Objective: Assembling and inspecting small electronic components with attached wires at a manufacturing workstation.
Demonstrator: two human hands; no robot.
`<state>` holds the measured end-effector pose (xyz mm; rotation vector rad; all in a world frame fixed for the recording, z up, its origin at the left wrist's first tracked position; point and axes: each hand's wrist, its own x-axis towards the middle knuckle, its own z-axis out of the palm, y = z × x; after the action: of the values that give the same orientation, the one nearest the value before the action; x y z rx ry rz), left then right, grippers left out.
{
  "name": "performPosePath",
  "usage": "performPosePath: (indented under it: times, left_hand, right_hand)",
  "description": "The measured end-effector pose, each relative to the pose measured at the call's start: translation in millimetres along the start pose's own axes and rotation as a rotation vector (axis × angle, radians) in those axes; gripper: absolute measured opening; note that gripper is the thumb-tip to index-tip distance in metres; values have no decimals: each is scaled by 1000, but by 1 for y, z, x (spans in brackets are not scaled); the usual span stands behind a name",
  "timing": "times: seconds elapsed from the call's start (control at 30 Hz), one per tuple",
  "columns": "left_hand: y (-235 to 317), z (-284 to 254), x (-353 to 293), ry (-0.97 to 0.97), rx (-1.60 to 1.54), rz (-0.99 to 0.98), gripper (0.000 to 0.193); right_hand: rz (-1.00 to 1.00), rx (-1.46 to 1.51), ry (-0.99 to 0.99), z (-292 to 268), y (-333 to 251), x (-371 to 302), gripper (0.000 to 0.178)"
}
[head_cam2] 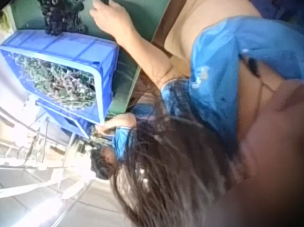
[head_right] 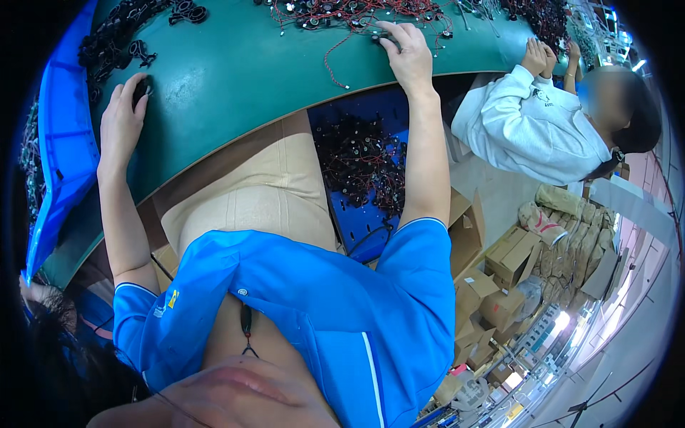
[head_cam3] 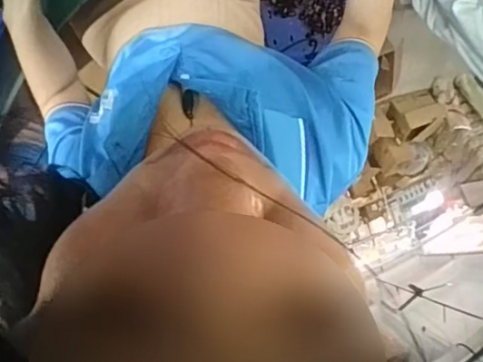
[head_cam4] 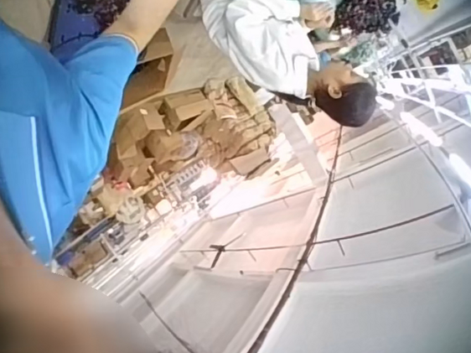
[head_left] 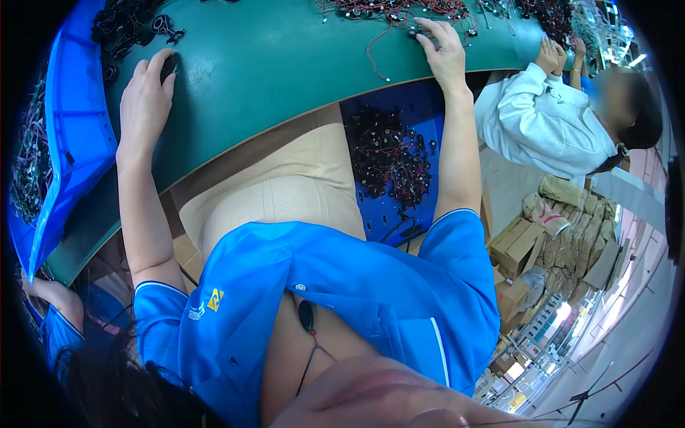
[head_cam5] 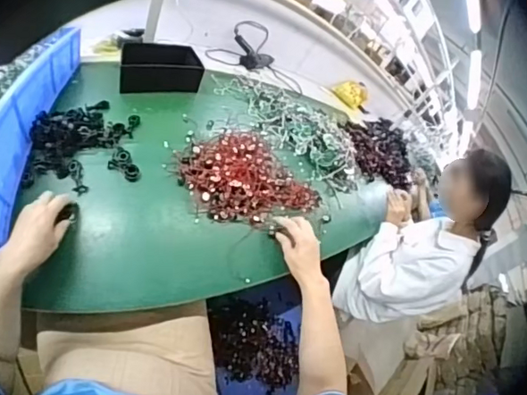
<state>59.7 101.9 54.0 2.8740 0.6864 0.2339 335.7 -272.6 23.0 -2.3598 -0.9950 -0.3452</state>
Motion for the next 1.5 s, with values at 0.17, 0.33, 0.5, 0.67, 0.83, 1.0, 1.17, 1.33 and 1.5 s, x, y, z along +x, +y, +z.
performPosePath:
  times: [0.17, 0.33, 0.5, 0.67, 0.83, 1.0, 1.17, 1.33, 1.5]
  left_hand:
    - [11, -4, -3, 11, -342, -60, 30]
    - [39, 5, -16, -50, -1113, -95, 25]
    - [62, 10, -32, -99, -1232, -119, 25]
    - [66, 7, -38, -147, -1258, -186, 23]
    - [74, 9, -39, -191, -1405, -198, 22]
    - [71, 14, -40, -212, -1474, -221, 22]
    - [66, 17, -41, -218, -1501, -244, 22]
    - [70, 18, -37, -216, -1490, -245, 21]
    - [65, 24, -36, -231, -1499, -250, 21]
  right_hand:
    - [6, 12, -16, 4, -4, 2, 15]
    - [-149, -211, 48, 5, -8, 5, 11]
    - [-301, -155, 156, 24, -61, 10, 10]
    - [-119, 296, 27, 33, -118, 12, 6]
    - [-76, 465, -59, 52, -146, 12, 9]
    - [-263, 199, -56, 56, -172, -2, 14]
    - [72, 0, -7, 31, -166, -16, 17]
    - [198, -82, 210, 5, -105, -1, 15]
    - [-143, -128, 45, 0, -40, 1, 15]
